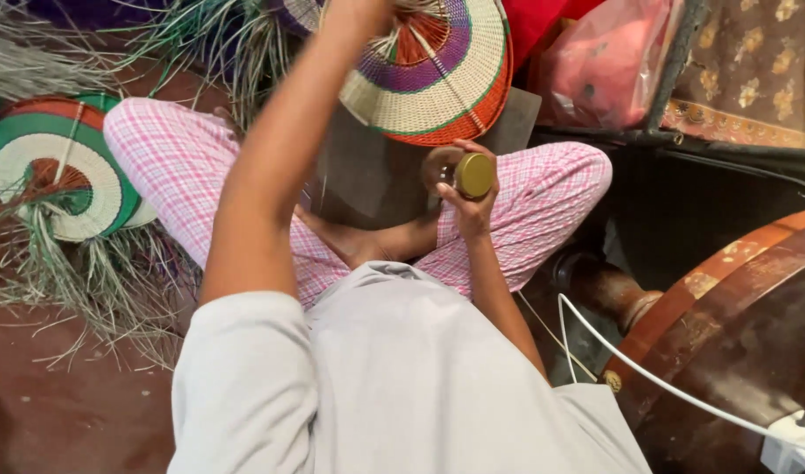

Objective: Adding and weaving decorative strands into a circular frame and smoothing them with a small cylindrical tool.

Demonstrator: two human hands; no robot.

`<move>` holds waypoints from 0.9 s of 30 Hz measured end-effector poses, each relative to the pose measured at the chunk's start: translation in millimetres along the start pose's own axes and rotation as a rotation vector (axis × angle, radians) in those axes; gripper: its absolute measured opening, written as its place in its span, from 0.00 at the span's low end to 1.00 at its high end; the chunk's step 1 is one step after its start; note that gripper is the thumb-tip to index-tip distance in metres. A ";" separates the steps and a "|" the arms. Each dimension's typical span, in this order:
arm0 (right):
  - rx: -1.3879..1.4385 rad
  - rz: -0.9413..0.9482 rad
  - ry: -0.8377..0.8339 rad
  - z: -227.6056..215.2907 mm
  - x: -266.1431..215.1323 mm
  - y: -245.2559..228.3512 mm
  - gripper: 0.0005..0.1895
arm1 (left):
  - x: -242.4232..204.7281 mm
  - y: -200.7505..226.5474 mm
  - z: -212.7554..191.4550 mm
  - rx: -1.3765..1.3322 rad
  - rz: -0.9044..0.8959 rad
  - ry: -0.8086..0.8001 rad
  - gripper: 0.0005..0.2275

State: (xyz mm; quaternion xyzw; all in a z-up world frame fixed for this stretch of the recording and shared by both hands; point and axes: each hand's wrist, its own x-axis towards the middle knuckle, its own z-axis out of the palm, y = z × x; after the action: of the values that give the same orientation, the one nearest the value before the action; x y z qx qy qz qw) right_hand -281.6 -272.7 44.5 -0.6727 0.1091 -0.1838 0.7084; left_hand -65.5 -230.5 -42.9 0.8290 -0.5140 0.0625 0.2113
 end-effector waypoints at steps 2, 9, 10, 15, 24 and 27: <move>0.096 0.018 0.047 1.7 -1.0 1.3 0.30 | -59.4 15.8 16.7 0.014 -0.005 0.014 0.12; 0.212 -0.059 0.166 -10.8 6.0 9.5 0.28 | -126.9 90.7 1.4 0.053 0.001 0.154 0.14; 0.217 -0.067 0.154 -11.6 5.3 13.8 0.28 | -128.3 95.5 5.9 0.065 -0.002 0.162 0.14; 0.270 -0.036 0.348 -6.3 -2.1 16.4 0.30 | -138.3 110.7 43.4 0.079 -0.037 0.198 0.03; 0.063 -0.012 0.028 7.3 1.6 6.4 0.28 | -178.6 86.6 -18.1 0.081 -0.060 0.134 0.03; -0.061 -0.041 -0.027 25.3 8.8 27.1 0.29 | -195.7 85.6 -29.6 0.185 -0.162 0.127 0.03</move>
State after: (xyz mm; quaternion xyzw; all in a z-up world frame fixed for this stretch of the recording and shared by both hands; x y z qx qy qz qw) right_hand -260.3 -252.4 20.2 -0.6984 0.0913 -0.1860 0.6850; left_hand -228.2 -89.3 -54.5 0.8780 -0.4233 0.1446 0.1703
